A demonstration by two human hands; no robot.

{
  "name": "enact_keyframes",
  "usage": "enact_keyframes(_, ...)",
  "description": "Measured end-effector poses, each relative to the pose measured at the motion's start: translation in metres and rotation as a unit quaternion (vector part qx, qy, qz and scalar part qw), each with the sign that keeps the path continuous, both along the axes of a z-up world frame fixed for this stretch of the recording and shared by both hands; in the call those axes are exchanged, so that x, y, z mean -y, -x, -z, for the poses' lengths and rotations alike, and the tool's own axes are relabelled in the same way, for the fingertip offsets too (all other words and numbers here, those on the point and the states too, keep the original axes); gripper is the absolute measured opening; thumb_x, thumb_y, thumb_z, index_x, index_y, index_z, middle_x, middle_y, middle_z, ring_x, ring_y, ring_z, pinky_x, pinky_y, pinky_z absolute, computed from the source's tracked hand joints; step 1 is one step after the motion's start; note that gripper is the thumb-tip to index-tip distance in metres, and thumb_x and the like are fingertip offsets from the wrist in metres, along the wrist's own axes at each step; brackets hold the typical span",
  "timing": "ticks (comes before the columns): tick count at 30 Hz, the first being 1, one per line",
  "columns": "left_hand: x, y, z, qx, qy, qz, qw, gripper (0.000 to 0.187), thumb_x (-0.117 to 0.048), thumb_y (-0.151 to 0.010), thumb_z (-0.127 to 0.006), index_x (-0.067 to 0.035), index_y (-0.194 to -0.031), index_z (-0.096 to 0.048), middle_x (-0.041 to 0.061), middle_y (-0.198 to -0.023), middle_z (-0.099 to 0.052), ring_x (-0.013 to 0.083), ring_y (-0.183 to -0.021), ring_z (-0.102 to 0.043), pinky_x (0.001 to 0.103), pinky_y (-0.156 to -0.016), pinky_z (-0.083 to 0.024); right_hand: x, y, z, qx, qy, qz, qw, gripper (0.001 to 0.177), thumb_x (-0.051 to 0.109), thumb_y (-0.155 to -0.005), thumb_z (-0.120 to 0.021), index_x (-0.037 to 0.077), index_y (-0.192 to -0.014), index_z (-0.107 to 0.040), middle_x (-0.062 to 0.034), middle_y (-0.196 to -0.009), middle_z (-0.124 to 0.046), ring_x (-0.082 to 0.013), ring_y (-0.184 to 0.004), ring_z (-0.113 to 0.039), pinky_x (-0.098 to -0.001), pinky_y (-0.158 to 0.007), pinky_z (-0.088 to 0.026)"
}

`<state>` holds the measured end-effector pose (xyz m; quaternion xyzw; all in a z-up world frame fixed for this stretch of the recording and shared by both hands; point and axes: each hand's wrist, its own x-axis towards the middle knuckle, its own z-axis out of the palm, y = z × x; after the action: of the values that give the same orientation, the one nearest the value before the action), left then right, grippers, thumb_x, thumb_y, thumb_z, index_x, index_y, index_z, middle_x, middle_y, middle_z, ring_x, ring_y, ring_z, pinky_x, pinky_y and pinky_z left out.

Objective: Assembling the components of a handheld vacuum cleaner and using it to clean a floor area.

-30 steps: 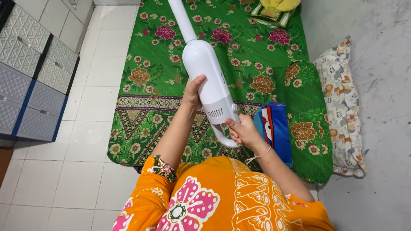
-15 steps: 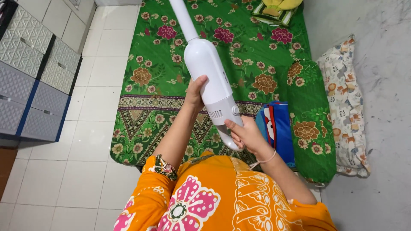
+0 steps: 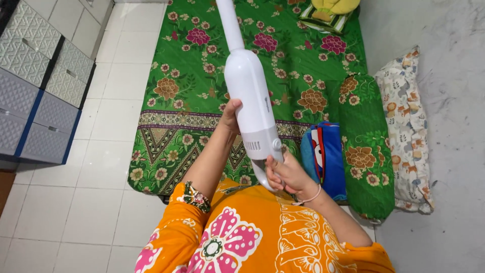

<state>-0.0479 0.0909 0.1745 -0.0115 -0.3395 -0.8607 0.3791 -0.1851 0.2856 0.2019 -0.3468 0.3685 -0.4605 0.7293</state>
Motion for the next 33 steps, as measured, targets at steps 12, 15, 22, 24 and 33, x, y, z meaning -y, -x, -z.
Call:
enact_keyframes(12,-0.003,0.001,-0.015,0.121,0.091,-0.152,0.977,0.096,-0.045,-0.076,-0.086,0.002,-0.148,-0.042,0.016,-0.129,-0.062,0.0258,-0.118,-0.065,0.041,-0.101,-0.056,0.033,0.062,0.099,0.177,-0.011,-0.108,0.978,0.075,0.079,-0.095,-0.036,0.007,-0.082,-0.055,-0.0034,-0.051,-0.044,-0.0155,-0.036,-0.045,-0.0276,-0.037,-0.035)
enact_keyframes(15,-0.009,-0.013,-0.022,0.085,0.103,-0.149,0.98,0.098,-0.051,-0.075,-0.085,0.003,-0.146,-0.043,0.016,-0.133,-0.064,0.027,-0.117,-0.067,0.042,-0.101,-0.057,0.036,0.05,0.095,0.139,-0.034,-0.103,0.984,0.079,0.08,-0.097,-0.031,0.007,-0.08,-0.054,-0.004,-0.05,-0.044,-0.0151,-0.036,-0.044,-0.0273,-0.037,-0.035)
enact_keyframes(22,-0.011,-0.031,0.06,0.105,0.103,-0.267,0.952,0.101,-0.069,-0.084,-0.073,-0.001,-0.151,-0.039,0.017,-0.138,-0.059,0.0271,-0.124,-0.063,0.045,-0.107,-0.053,0.05,0.031,0.098,0.146,-0.036,-0.14,0.979,0.076,0.078,-0.097,-0.031,0.008,-0.08,-0.053,-0.0041,-0.048,-0.042,-0.0155,-0.033,-0.041,-0.0266,-0.034,-0.033)
enact_keyframes(24,-0.024,-0.038,0.08,0.085,0.014,-0.196,0.977,0.106,-0.085,-0.092,-0.044,0.002,-0.151,-0.045,0.019,-0.139,-0.062,0.0277,-0.126,-0.065,0.045,-0.112,-0.052,0.054,0.028,0.105,0.164,-0.058,-0.143,0.974,0.076,0.079,-0.099,-0.03,0.008,-0.078,-0.051,-0.0039,-0.046,-0.04,-0.0158,-0.031,-0.038,-0.0271,-0.033,-0.032)
enact_keyframes(33,-0.034,-0.081,0.16,0.097,0.013,-0.143,0.985,0.108,-0.086,-0.101,-0.027,0.007,-0.147,-0.054,0.02,-0.139,-0.065,0.0298,-0.129,-0.063,0.045,-0.115,-0.046,0.078,-0.02,0.109,0.251,-0.091,-0.174,0.948,0.077,0.078,-0.102,-0.03,0.009,-0.076,-0.052,-0.002,-0.045,-0.037,-0.0149,-0.029,-0.036,-0.0289,-0.03,-0.033)
